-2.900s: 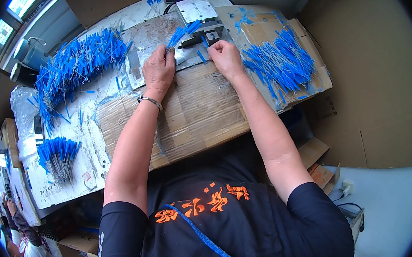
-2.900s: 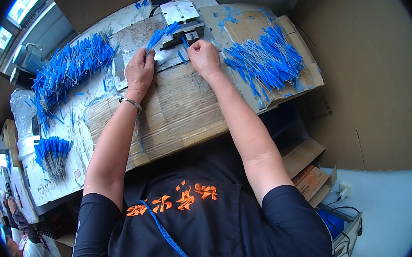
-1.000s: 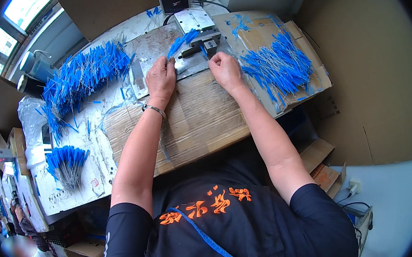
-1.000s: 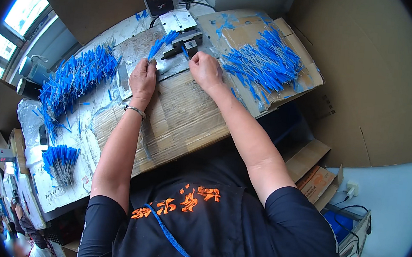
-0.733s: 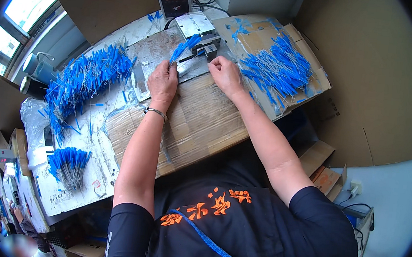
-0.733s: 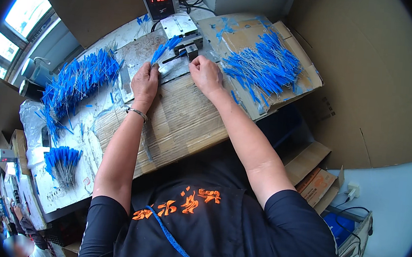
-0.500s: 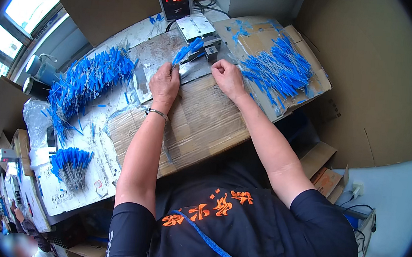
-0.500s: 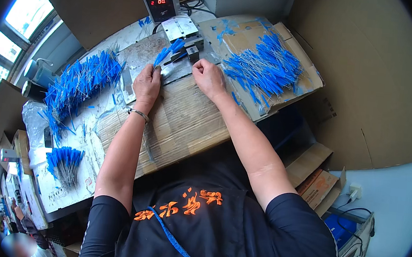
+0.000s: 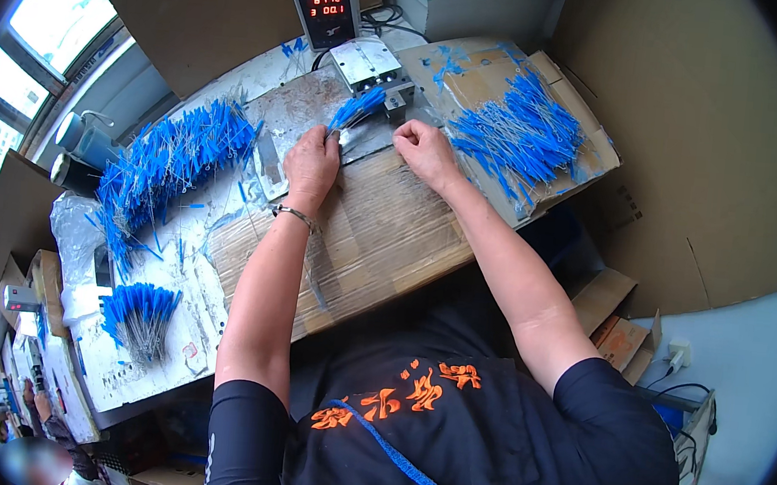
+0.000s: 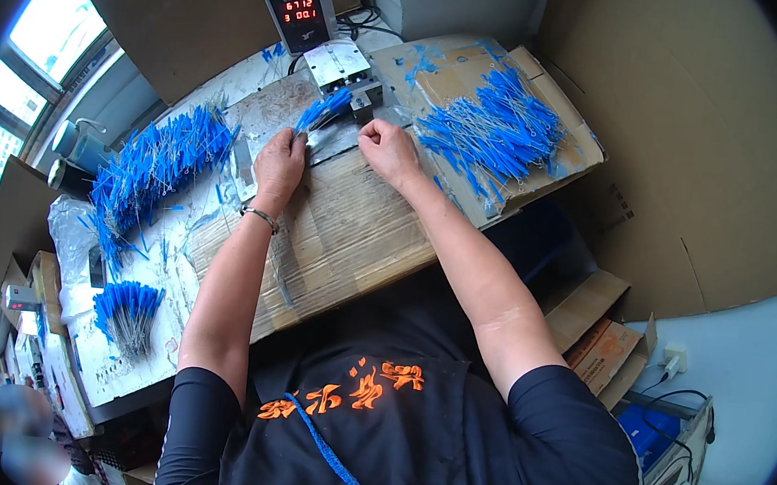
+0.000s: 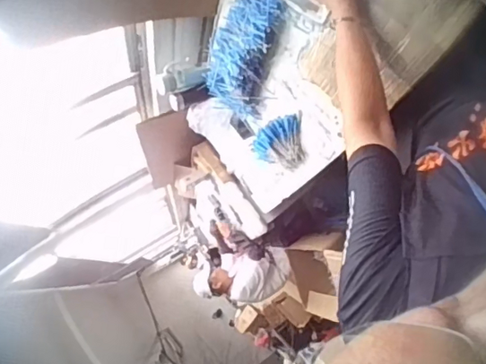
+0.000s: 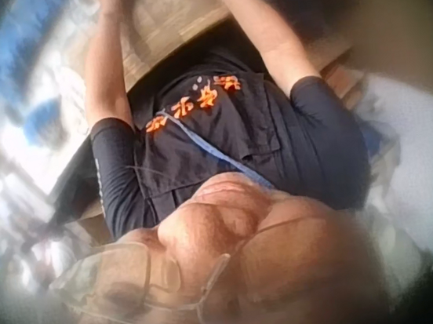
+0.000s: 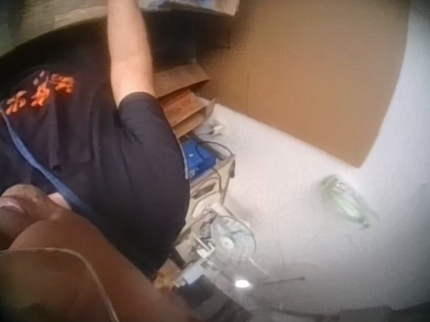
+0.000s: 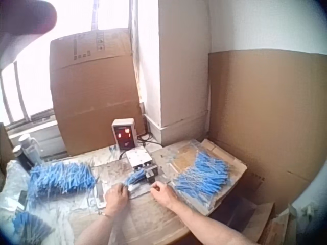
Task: The worker is assembling small blue synthetic brushes using a press-like industrial machine.
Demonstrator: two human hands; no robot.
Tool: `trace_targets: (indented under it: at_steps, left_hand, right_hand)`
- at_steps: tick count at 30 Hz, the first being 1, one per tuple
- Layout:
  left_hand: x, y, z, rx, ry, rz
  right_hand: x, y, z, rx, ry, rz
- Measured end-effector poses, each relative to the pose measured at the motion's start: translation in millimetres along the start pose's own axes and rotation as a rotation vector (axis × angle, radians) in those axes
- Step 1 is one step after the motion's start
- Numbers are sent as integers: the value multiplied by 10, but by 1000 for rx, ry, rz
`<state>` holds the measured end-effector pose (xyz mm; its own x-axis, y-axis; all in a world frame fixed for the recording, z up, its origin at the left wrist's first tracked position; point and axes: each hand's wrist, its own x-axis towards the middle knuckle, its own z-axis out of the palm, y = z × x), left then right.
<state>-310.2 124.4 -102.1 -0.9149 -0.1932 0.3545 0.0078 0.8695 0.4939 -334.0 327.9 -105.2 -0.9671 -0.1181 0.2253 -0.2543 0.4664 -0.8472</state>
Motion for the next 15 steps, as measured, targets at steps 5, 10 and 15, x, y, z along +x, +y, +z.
trace_targets:
  at_steps: [5, 10, 15]
  left_hand:
    - [-177, 146, -199, -222, -74, -148]
    - [-1177, 355, -804, -1150, -352, -556]
    - [-2281, 382, -1174, -1270, -517, -833]
  right_hand:
    - [-363, -386, -160, 149, -221, 34]
    - [-912, -746, -315, 503, -463, 238]
    - [-1483, -998, -130, 463, -658, 210]
